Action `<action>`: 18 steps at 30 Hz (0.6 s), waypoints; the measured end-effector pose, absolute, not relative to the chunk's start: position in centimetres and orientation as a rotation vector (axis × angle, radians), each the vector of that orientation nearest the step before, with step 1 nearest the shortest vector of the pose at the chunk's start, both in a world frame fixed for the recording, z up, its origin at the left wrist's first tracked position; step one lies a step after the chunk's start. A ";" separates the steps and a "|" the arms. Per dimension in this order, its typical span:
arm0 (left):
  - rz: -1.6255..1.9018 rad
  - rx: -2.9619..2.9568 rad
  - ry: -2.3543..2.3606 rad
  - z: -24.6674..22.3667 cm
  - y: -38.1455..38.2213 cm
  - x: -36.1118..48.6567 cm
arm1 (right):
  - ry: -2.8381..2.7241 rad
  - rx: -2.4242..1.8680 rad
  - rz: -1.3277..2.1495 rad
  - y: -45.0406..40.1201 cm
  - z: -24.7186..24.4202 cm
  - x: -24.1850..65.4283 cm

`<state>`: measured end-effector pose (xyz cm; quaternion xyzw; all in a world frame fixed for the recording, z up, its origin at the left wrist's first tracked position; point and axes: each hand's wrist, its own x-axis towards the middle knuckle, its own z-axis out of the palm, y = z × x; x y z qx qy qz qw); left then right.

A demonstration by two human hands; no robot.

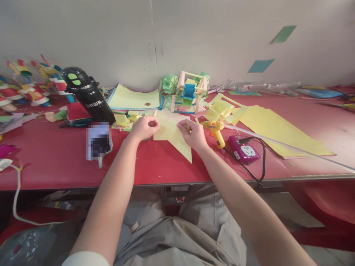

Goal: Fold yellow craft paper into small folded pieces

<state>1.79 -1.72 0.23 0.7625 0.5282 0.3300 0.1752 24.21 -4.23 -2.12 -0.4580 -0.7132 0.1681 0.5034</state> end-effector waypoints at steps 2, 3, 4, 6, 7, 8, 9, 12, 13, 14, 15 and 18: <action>0.937 2.162 1.543 0.3 -1.7 1.3 | -1.708 -1.118 0.409 -4.2 -2.1 24.3; 0.943 2.164 1.568 0.3 -1.7 1.1 | -1.695 -1.122 0.405 -4.2 -2.1 24.4; 0.951 2.165 1.598 0.3 -1.7 1.0 | -1.674 -1.127 0.397 -4.2 -2.0 24.5; 0.982 2.154 1.667 0.4 -1.6 0.7 | -1.625 -1.140 0.383 -4.1 -1.9 24.7; 1.014 2.136 1.697 0.3 -1.4 0.6 | -1.604 -1.143 0.380 -4.1 -1.9 24.7; 1.066 2.103 1.711 0.3 -1.3 0.6 | -1.589 -1.143 0.381 -4.1 -1.8 24.7; 1.138 2.053 1.696 0.3 -1.1 0.7 | -1.587 -1.137 0.387 -4.2 -1.8 24.7; 1.315 1.867 1.493 0.5 -0.8 1.3 | -1.608 -1.111 0.417 -4.3 -1.6 24.4; 1.314 1.839 1.413 0.6 -0.9 1.6 | -1.607 -1.105 0.435 -4.3 -1.6 24.3; 1.281 1.849 1.358 0.6 -1.0 1.9 | -1.600 -1.096 0.457 -4.3 -1.7 24.2; 1.225 1.891 1.328 0.7 -1.1 2.1 | -1.591 -1.086 0.482 -4.3 -1.7 24.1; 1.080 2.020 1.317 0.6 -1.4 2.4 | -1.582 -1.054 0.586 -4.2 -1.9 24.0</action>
